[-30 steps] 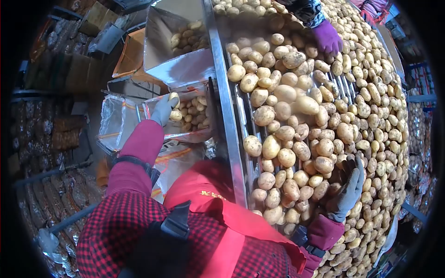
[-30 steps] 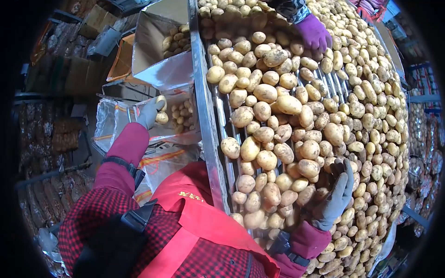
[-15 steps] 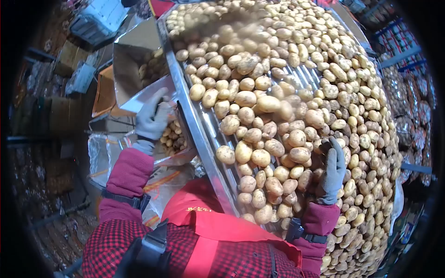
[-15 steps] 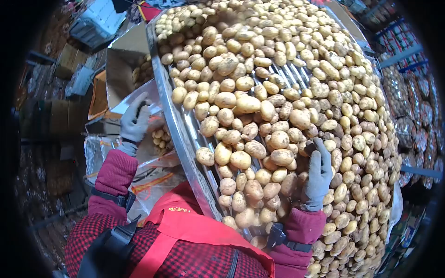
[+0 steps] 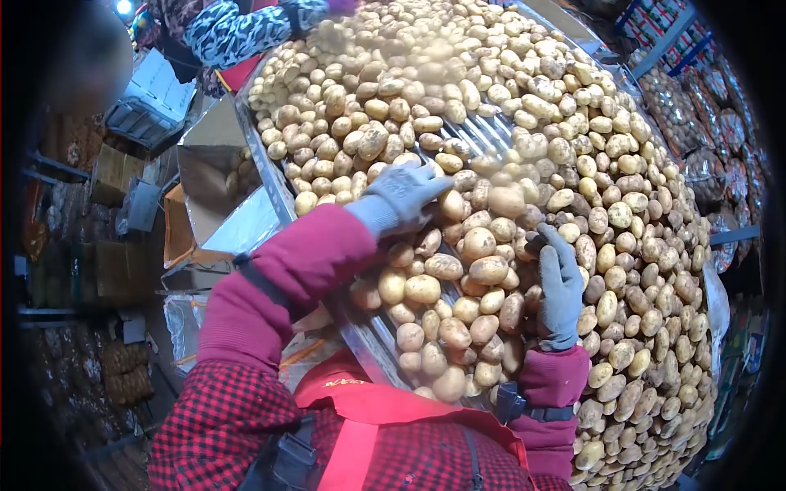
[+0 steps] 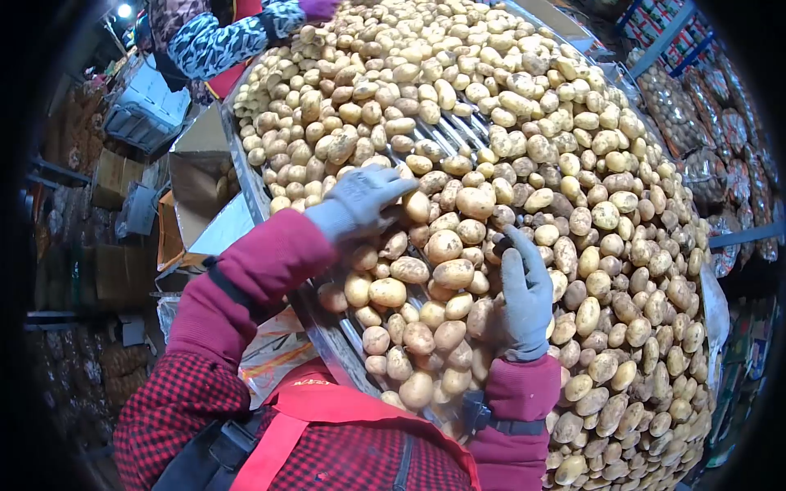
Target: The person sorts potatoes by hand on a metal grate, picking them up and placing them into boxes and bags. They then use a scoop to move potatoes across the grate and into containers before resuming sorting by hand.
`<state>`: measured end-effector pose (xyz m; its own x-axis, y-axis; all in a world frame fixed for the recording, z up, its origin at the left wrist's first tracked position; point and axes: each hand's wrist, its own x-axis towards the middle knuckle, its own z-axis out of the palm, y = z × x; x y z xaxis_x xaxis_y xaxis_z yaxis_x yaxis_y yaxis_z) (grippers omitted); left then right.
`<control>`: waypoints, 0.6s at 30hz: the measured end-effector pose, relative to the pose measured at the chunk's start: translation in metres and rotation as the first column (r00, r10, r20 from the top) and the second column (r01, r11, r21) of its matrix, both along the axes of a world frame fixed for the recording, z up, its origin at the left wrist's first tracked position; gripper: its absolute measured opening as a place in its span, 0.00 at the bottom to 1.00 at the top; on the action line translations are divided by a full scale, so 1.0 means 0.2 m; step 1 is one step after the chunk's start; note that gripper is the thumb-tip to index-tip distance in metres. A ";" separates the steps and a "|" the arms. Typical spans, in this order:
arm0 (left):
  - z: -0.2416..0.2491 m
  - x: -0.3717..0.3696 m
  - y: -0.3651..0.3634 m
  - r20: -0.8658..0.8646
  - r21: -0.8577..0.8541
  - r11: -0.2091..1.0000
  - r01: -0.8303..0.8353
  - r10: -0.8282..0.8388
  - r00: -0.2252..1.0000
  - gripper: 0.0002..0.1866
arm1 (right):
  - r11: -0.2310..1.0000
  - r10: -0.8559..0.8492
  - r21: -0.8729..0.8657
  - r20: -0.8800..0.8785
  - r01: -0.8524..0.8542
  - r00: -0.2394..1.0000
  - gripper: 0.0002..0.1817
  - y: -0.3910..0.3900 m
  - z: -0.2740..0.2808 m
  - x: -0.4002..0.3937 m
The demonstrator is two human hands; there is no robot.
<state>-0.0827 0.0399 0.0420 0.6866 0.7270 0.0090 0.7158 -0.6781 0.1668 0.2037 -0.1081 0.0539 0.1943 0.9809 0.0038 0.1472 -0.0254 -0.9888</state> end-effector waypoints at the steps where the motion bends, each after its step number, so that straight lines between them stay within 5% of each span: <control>1: -0.01 -0.06 -0.04 0.179 -0.076 0.996 -0.043 0.056 0.982 0.22 | 1.000 0.005 -0.015 -0.017 -0.006 1.000 0.21 0.00 0.01 0.00; 2: -0.01 -0.14 -0.09 0.343 -0.161 0.984 -0.071 0.123 0.931 0.20 | 1.000 -0.002 -0.014 -0.030 0.001 1.000 0.21 0.00 0.01 -0.01; 6: -0.01 -0.43 -0.12 0.258 -0.161 0.975 -0.155 0.194 0.947 0.14 | 0.999 0.003 -0.042 -0.006 -0.003 1.000 0.22 0.00 0.02 -0.02; 8: 0.00 -0.46 -0.02 0.506 0.041 0.974 -0.223 0.172 0.845 0.15 | 0.999 0.005 -0.050 0.001 -0.005 1.000 0.22 0.00 0.01 -0.01; 11: 0.00 -0.45 0.18 0.442 0.244 0.909 -0.338 0.205 0.873 0.20 | 0.999 0.002 -0.046 -0.010 -0.002 1.000 0.22 0.00 0.01 -0.02; 16: 0.05 -0.25 0.45 -0.219 -0.027 0.888 -0.458 0.442 0.870 0.27 | 0.998 -0.009 -0.056 -0.049 0.007 0.999 0.21 0.00 0.03 -0.02; 18: 0.03 -0.25 0.46 -0.199 -0.041 0.893 -0.447 0.431 0.880 0.26 | 0.998 -0.003 -0.063 -0.030 0.001 1.000 0.21 0.00 0.04 -0.02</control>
<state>-0.1326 0.1309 0.0484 0.2804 0.9468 -0.1578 0.9599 -0.2761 0.0488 0.2007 -0.1088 0.0615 0.1951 0.9787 -0.0638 0.1177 -0.0880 -0.9891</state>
